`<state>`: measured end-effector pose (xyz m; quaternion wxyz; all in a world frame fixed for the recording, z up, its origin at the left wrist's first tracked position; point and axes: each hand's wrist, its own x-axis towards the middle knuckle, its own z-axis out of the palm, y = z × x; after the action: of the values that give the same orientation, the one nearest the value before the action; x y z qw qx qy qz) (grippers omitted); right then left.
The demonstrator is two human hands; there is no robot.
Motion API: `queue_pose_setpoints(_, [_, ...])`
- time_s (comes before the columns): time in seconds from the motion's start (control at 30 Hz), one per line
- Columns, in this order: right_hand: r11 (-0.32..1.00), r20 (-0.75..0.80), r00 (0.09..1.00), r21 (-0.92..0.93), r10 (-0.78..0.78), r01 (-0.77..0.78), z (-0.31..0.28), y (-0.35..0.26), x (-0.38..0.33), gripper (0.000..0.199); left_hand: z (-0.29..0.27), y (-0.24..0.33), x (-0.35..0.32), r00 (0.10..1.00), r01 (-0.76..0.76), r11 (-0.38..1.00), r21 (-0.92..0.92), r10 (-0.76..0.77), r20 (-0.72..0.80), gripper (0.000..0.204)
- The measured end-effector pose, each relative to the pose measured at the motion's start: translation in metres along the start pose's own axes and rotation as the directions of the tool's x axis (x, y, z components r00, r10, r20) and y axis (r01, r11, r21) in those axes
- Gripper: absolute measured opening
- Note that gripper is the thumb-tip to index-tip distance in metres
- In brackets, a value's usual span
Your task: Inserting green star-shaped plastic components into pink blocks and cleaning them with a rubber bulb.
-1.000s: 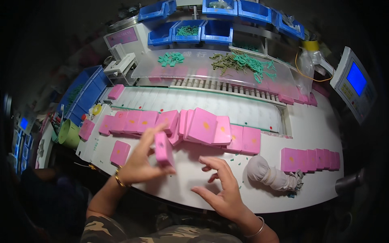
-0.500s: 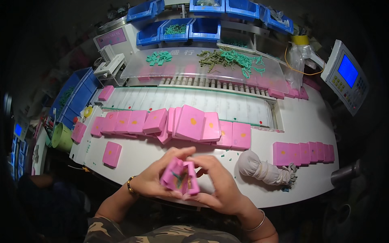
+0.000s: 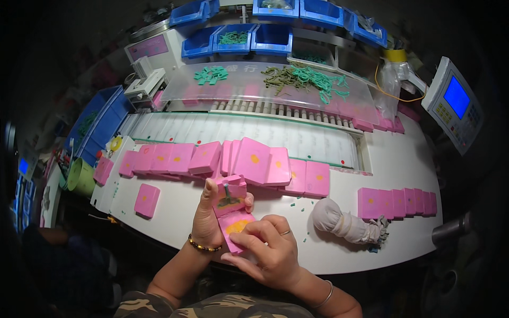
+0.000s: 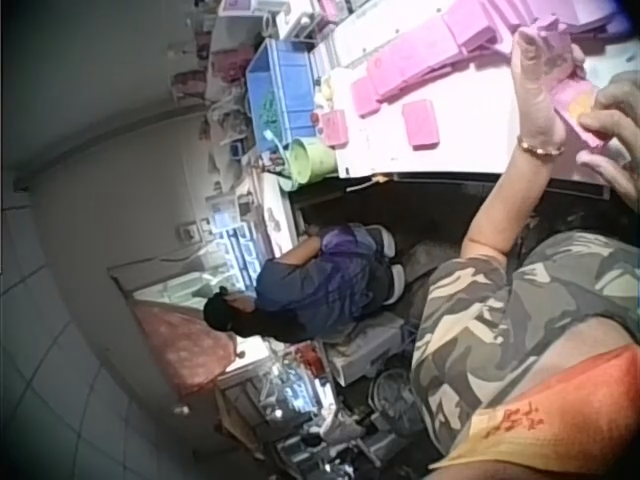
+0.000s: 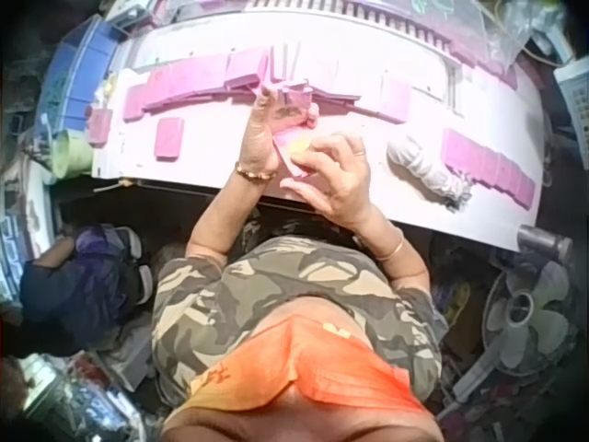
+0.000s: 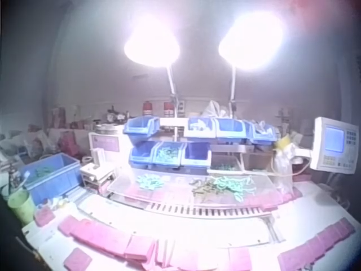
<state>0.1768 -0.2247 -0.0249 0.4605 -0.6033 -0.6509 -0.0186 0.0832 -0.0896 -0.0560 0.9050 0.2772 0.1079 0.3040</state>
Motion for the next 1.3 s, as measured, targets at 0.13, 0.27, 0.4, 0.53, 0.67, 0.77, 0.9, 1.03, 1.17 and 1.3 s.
queue_pose_setpoints(0.13, [0.999,0.086,0.996,0.050,0.006,-0.010,-0.010,0.000,0.003,0.041,0.006,0.002,-0.001,0.999,0.034,0.999,0.005,-0.034,-0.013,0.041])
queue_pose_setpoints(0.27, [0.982,-0.041,0.994,0.166,0.104,-0.096,-0.014,0.004,0.014,0.038,0.003,-0.001,-0.004,0.997,0.066,0.996,0.056,-0.068,0.031,0.027])
queue_pose_setpoints(0.4, [0.974,-0.017,0.981,0.128,0.193,-0.190,-0.018,-0.002,0.026,0.036,-0.006,-0.007,-0.005,0.996,0.086,0.953,0.291,-0.088,-0.009,0.029])
queue_pose_setpoints(0.53, [0.988,0.007,0.989,0.056,0.147,-0.147,-0.015,0.004,0.024,0.030,-0.004,-0.008,-0.005,0.998,0.046,0.938,0.344,-0.057,0.022,0.027])
queue_pose_setpoints(0.67, [0.995,-0.038,0.997,0.074,0.068,-0.065,-0.011,0.007,0.025,0.022,0.005,-0.010,-0.004,0.998,-0.025,0.953,0.302,0.043,-0.051,0.019])
queue_pose_setpoints(0.77, [0.995,0.009,1.000,0.090,0.028,-0.029,-0.011,0.010,0.022,0.020,0.011,-0.008,-0.004,0.990,-0.022,0.968,0.248,0.056,-0.132,0.016])
queue_pose_setpoints(0.9, [0.974,0.022,1.000,0.224,-0.002,-0.003,-0.008,0.005,0.018,0.020,0.005,-0.010,-0.004,0.968,-0.073,0.976,0.205,0.119,-0.220,0.016])
queue_pose_setpoints(1.03, [0.971,-0.129,0.986,0.227,0.101,-0.070,-0.014,0.006,0.023,0.017,0.006,0.001,-0.007,0.980,0.058,0.989,-0.134,-0.082,-0.182,0.027])
queue_pose_setpoints(1.17, [0.956,-0.261,0.938,0.242,0.229,-0.166,-0.024,0.026,0.022,0.018,-0.007,0.003,-0.014,0.987,0.107,0.934,0.341,-0.142,0.078,0.033])
queue_pose_setpoints(1.3, [0.999,-0.238,0.970,-0.003,-0.049,0.050,-0.023,0.027,0.024,0.024,0.010,0.005,-0.022,0.971,0.097,0.841,0.532,-0.198,0.135,0.025])
